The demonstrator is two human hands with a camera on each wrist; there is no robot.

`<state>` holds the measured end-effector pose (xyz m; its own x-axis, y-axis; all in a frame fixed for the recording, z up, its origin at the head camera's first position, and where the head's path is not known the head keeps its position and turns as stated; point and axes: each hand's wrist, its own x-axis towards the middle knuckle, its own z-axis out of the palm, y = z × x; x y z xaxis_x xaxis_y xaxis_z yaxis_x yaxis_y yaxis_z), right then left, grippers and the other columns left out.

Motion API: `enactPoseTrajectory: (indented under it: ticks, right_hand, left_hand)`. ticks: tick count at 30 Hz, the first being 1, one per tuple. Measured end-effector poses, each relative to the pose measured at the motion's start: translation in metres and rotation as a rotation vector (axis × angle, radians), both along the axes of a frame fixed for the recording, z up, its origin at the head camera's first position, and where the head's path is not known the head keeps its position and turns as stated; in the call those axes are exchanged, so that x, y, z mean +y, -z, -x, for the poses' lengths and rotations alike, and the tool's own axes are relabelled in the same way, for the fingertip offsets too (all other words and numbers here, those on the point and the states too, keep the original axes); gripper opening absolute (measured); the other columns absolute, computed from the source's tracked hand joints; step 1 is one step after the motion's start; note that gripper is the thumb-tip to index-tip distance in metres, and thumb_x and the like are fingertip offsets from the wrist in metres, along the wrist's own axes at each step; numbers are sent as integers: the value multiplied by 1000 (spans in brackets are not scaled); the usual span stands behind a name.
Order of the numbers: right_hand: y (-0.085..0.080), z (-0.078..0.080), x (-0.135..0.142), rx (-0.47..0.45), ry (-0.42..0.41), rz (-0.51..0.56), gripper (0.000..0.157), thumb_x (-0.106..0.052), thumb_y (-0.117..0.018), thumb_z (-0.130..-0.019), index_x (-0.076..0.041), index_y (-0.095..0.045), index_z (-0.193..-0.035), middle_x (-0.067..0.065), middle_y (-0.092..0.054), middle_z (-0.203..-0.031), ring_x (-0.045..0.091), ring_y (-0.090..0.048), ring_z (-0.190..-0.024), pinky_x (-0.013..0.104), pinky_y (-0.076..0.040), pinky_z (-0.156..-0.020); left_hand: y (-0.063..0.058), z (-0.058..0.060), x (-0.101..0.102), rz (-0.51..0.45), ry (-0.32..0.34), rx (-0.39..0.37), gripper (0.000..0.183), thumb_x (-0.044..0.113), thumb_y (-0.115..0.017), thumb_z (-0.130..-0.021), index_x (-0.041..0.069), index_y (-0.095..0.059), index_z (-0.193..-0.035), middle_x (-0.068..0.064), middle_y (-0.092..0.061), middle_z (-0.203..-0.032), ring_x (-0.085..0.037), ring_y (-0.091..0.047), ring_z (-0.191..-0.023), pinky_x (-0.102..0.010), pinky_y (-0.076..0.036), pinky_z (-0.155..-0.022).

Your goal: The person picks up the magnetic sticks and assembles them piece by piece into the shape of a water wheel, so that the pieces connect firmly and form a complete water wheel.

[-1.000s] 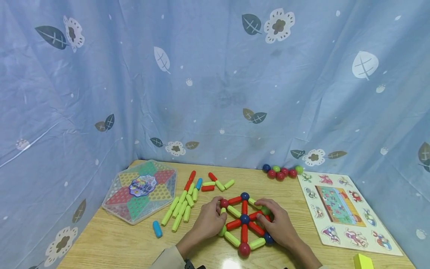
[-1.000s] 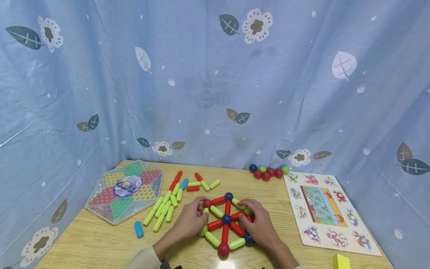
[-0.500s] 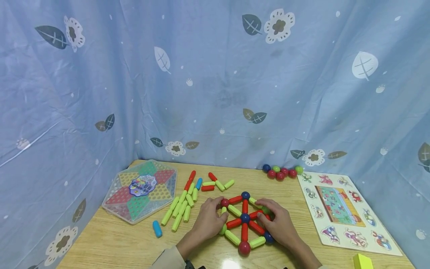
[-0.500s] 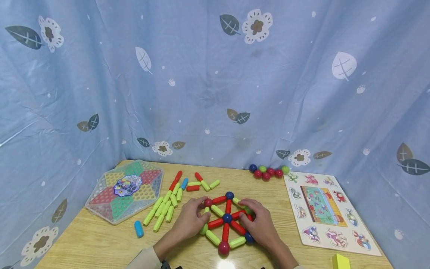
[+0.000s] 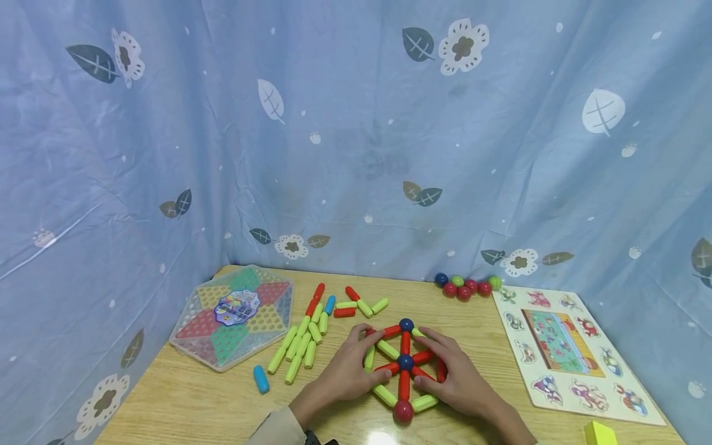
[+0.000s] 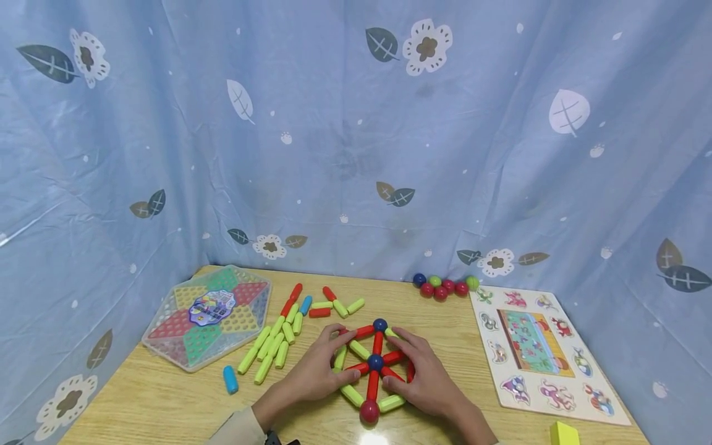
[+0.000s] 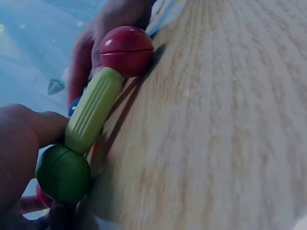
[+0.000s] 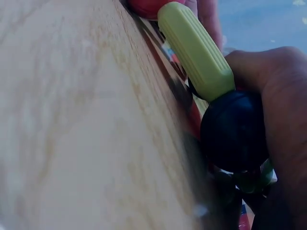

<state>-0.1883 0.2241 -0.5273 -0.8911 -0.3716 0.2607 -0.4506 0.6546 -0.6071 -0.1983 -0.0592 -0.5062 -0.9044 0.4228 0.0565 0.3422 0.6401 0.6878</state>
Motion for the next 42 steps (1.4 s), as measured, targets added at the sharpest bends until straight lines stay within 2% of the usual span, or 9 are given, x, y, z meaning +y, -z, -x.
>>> enactPoseTrajectory:
  ticks: [5, 11, 13, 17, 21, 23, 29, 36, 42]
  right_hand:
    - [1, 2, 0, -3, 7, 47, 69, -49, -83, -96, -22, -61, -157, 5, -49, -169, 44, -46, -154, 75, -42, -116]
    - [6, 5, 8, 71, 70, 117, 55, -34, -80, -101, -19, -64, -152, 6, -60, -159, 39, -54, -148, 63, -47, -117]
    - [7, 6, 11, 86, 100, 135, 52, -31, -81, -100, -19, -67, -149, 4, -63, -155, 35, -57, -146, 44, -47, -121]
    - [7, 5, 15, 83, 117, 160, 48, -30, -80, -101, -19, -69, -146, 2, -66, -151, 31, -60, -143, 13, -35, -117]
    - [8, 5, 16, 85, 96, 165, 47, -29, -80, -101, -20, -69, -146, 4, -68, -150, 30, -61, -141, 10, -34, -116]
    - [8, 4, 16, 90, 93, 169, 46, -28, -81, -101, -20, -69, -145, 4, -68, -149, 28, -61, -141, 9, -34, -116]
    - [8, 4, 17, 86, 99, 178, 45, -28, -81, -100, -20, -70, -144, 2, -70, -147, 26, -62, -140, 7, -32, -115]
    - [7, 5, 16, 66, 96, 193, 45, -27, -81, -101, -21, -70, -144, 3, -69, -148, 27, -61, -141, 6, -31, -115]
    - [6, 6, 15, 62, 88, 199, 45, -27, -81, -101, -21, -70, -144, 4, -69, -148, 25, -61, -141, 6, -32, -115]
  left_hand:
    - [1, 1, 0, -10, -9, 3, 82, 47, -83, -96, 20, -51, -165, -10, -41, -167, -36, -54, -146, -59, -51, -116]
    - [-7, 2, -25, -152, 48, -30, 74, 42, -82, -100, 19, -52, -164, -8, -53, -160, -16, -68, -101, -30, -58, -85]
    - [-13, 1, -45, -244, 92, -54, 70, 33, -82, -101, 20, -53, -163, -10, -60, -154, -13, -70, -95, -25, -59, -80]
    - [-27, -6, -103, -423, 221, -96, 57, 14, -77, -103, 14, -59, -158, -22, -69, -143, -20, -76, -108, -30, -62, -94]
    - [-35, -20, -171, -557, 325, -148, 46, -3, -67, -105, -6, -60, -151, -32, -69, -137, -26, -76, -120, -36, -62, -103]
    - [-35, -28, -200, -574, 321, -183, 43, -7, -62, -106, -13, -57, -148, -32, -70, -137, -26, -75, -123, -36, -62, -103]
    - [-24, -42, -243, -371, 199, -91, 34, 1, -69, -105, -4, -71, -138, -24, -76, -130, -22, -78, -116, -28, -62, -99]
    - [-10, -45, -230, -59, 97, 224, 31, 0, -84, -93, 12, -81, -121, 0, -80, -117, -2, -71, -105, -23, -63, -83]
    - [-11, -46, -222, 33, 64, 320, 26, 1, -83, -94, 21, -82, -111, 10, -75, -109, -1, -62, -90, -23, -56, -70]
